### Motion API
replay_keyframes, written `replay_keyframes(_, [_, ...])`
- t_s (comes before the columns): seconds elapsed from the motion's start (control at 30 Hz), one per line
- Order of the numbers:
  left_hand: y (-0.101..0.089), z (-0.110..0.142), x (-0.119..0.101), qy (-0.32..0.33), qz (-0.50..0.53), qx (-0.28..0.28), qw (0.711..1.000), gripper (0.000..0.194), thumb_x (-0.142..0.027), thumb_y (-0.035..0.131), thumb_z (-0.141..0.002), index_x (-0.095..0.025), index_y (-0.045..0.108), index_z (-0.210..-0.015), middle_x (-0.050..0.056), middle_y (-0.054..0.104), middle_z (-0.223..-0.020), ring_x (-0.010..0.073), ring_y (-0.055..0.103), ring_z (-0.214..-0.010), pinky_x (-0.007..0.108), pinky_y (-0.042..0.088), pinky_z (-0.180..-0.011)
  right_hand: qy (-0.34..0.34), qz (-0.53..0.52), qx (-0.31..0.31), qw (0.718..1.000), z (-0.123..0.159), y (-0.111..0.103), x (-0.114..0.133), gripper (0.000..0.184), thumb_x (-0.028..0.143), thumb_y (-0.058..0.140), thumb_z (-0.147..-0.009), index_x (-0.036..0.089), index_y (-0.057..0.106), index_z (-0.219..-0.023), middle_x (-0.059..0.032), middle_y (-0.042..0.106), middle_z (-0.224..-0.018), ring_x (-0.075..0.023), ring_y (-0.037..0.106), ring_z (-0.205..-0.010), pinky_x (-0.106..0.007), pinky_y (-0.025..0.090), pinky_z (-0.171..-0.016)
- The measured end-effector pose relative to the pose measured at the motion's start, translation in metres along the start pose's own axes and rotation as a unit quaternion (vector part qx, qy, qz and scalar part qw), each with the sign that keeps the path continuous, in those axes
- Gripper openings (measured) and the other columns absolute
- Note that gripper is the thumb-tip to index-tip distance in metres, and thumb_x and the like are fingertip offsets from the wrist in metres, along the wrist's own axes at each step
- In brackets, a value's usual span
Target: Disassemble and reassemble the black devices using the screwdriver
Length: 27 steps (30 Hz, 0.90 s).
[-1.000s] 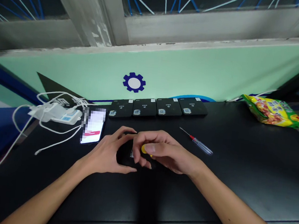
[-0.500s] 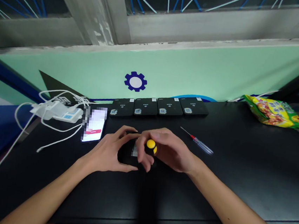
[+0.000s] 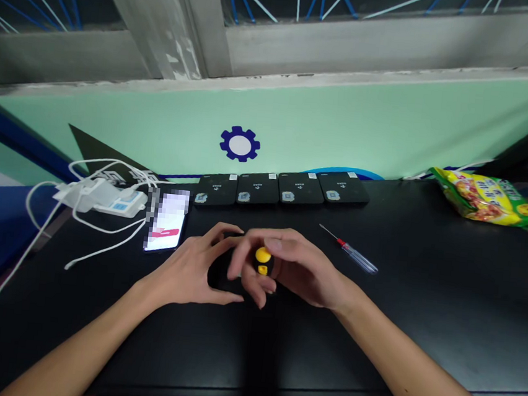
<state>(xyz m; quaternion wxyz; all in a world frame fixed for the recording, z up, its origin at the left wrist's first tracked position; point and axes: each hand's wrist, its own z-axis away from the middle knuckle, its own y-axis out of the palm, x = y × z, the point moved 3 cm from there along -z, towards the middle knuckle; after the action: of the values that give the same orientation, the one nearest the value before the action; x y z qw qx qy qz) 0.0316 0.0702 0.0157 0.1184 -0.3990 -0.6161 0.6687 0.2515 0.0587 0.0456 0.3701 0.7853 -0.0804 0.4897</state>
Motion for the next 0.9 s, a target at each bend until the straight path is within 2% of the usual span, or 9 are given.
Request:
replay_keyframes(0.07, [-0.0006,-0.0001,-0.0005,-0.002,0.001,0.002,1.0,0.092,-0.071,0.089,-0.08,-0.033,0.05,-0.154,0.012,0.053,-0.157,0.0276,0.077,-0.091,0.048,0.063,-0.077,0.0,0.01,0.003,1.0,-0.0001,-0.0007,-0.0005,0.046,0.043,0.052,-0.112,0.008,0.078,-0.098,-0.0093,0.07,-0.074,-0.0185,0.06,-0.066,-0.031,0.041,-0.065])
replay_keyframes(0.17, [-0.0027,-0.0006,-0.0024,-0.006,0.003,0.007,1.0,0.088,-0.068,0.09,-0.081,-0.032,0.053,-0.152,0.011,0.054,-0.156,0.0292,0.077,-0.095,0.048,0.063,-0.079,-0.01,-0.004,0.006,1.0,0.0004,-0.0006,-0.0018,0.029,0.04,0.066,-0.106,0.013,0.073,-0.099,-0.0091,0.073,-0.083,-0.0202,0.065,-0.075,-0.032,0.049,-0.073])
replay_keyframes(0.23, [-0.004,-0.0011,-0.0035,-0.01,0.005,0.011,1.0,0.086,-0.066,0.091,-0.081,-0.033,0.054,-0.152,0.011,0.054,-0.157,0.0297,0.078,-0.097,0.049,0.064,-0.081,-0.008,-0.021,0.01,1.0,0.0011,0.0005,-0.0022,0.02,0.037,0.071,-0.104,0.018,0.065,-0.103,-0.0079,0.075,-0.088,-0.0189,0.065,-0.074,-0.031,0.05,-0.07])
replay_keyframes(0.33, [-0.0047,-0.0015,-0.004,-0.012,0.006,0.016,1.0,0.087,-0.067,0.091,-0.08,-0.034,0.054,-0.152,0.011,0.053,-0.159,0.0301,0.078,-0.098,0.05,0.064,-0.083,-0.001,-0.02,0.008,1.0,0.0022,0.0019,-0.0007,0.024,0.033,0.077,-0.1,0.022,0.057,-0.108,-0.0037,0.073,-0.086,-0.0135,0.054,-0.061,-0.025,0.042,-0.06])
replay_keyframes(0.4, [-0.0045,-0.0015,-0.0039,-0.01,0.005,0.017,1.0,0.087,-0.069,0.09,-0.081,-0.034,0.054,-0.152,0.011,0.052,-0.16,0.0318,0.078,-0.102,0.051,0.064,-0.085,-0.002,-0.008,0.003,1.0,0.0023,0.0018,0.0011,0.026,0.039,0.076,-0.101,0.019,0.061,-0.11,-0.0008,0.069,-0.077,-0.0123,0.046,-0.057,-0.025,0.036,-0.059])
replay_keyframes(0.5, [-0.0038,-0.0013,-0.0032,-0.008,0.008,0.014,1.0,0.087,-0.069,0.09,-0.081,-0.033,0.053,-0.152,0.011,0.052,-0.16,0.0328,0.077,-0.106,0.051,0.063,-0.086,0.003,0.009,-0.005,1.0,0.002,0.0007,0.0023,0.037,0.047,0.061,-0.108,0.013,0.072,-0.102,-0.004,0.065,-0.073,-0.0163,0.05,-0.061,-0.03,0.037,-0.063])
replay_keyframes(0.57, [-0.0033,-0.0013,-0.0028,-0.01,0.008,0.014,1.0,0.088,-0.068,0.091,-0.081,-0.033,0.053,-0.152,0.012,0.052,-0.159,0.0322,0.077,-0.104,0.05,0.063,-0.085,0.001,0.016,-0.006,1.0,0.0019,-0.0001,0.0021,0.039,0.043,0.057,-0.109,0.012,0.075,-0.094,-0.0066,0.066,-0.074,-0.0195,0.057,-0.068,-0.032,0.042,-0.067])
replay_keyframes(0.73, [-0.003,-0.0019,-0.0031,-0.01,0.002,0.02,1.0,0.086,-0.067,0.091,-0.081,-0.033,0.054,-0.151,0.01,0.052,-0.159,0.0297,0.077,-0.099,0.05,0.063,-0.082,-0.01,-0.004,0.004,1.0,0.0022,0.0006,-0.0002,0.019,0.035,0.07,-0.104,0.017,0.069,-0.102,-0.0055,0.072,-0.081,-0.0187,0.062,-0.072,-0.032,0.049,-0.074])
replay_keyframes(0.9, [-0.0033,-0.0014,-0.0034,-0.009,0.0,0.022,1.0,0.088,-0.068,0.09,-0.081,-0.032,0.054,-0.152,0.011,0.051,-0.161,0.0322,0.077,-0.103,0.051,0.064,-0.083,-0.004,-0.002,0.002,1.0,0.003,0.0029,-0.0012,0.022,0.032,0.078,-0.1,0.021,0.059,-0.107,0.0002,0.069,-0.077,-0.0124,0.052,-0.059,-0.024,0.038,-0.059])
